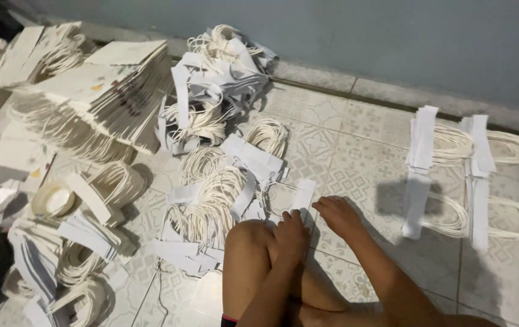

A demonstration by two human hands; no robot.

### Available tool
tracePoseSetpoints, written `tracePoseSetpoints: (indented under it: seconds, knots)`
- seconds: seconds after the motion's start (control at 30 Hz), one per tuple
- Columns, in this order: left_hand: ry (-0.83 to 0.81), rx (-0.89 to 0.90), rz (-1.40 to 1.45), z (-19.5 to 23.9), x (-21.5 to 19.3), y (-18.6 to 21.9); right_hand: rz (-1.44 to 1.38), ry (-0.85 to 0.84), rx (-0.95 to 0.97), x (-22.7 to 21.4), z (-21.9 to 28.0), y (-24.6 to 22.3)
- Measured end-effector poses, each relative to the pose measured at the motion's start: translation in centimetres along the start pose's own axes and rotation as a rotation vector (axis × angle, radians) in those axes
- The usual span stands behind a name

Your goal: The person sits on the floor and wraps white paper strips around bundles of white cables. They repeatedly pick up a cable bundle, fold a paper strip around it, and place the wrapped item into a neat stack on the floor.

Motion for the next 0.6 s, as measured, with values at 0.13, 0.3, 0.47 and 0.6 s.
tracePoseSetpoints:
  seconds: [0.13, 0.3, 0.47, 0.6]
  knots:
    - [0.032, -0.051, -0.067, -1.1, 1.3, 0.2, -0.157, 0.025, -0.051, 4.5, -3.3, 2.6]
    - [-0.009, -0.094, -0.099, -1.5, 1.5, 0.7, 0.376, -0.117, -0.307, 6.5, -5.8, 4.1]
    - [-0.01, -0.091, -0.133, -3.2, 4.3, 0.9, 0.381, -0.173, -0.297, 7.5, -6.6, 4.6]
    - [-0.035, -0.116, -0.135, -2.7, 3.6, 0.8, 0.333, -0.246, -0.271, 7.4, -6.5, 4.3]
Point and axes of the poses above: each hand's wrist, its own z-axis away from the middle knuckle, its own x-axis out of the palm, y = z × x, the point moved 3 cm from there along -z, towards the middle knuckle, and after that the axes turned 14 degrees about -x, right-handed, at the moved point
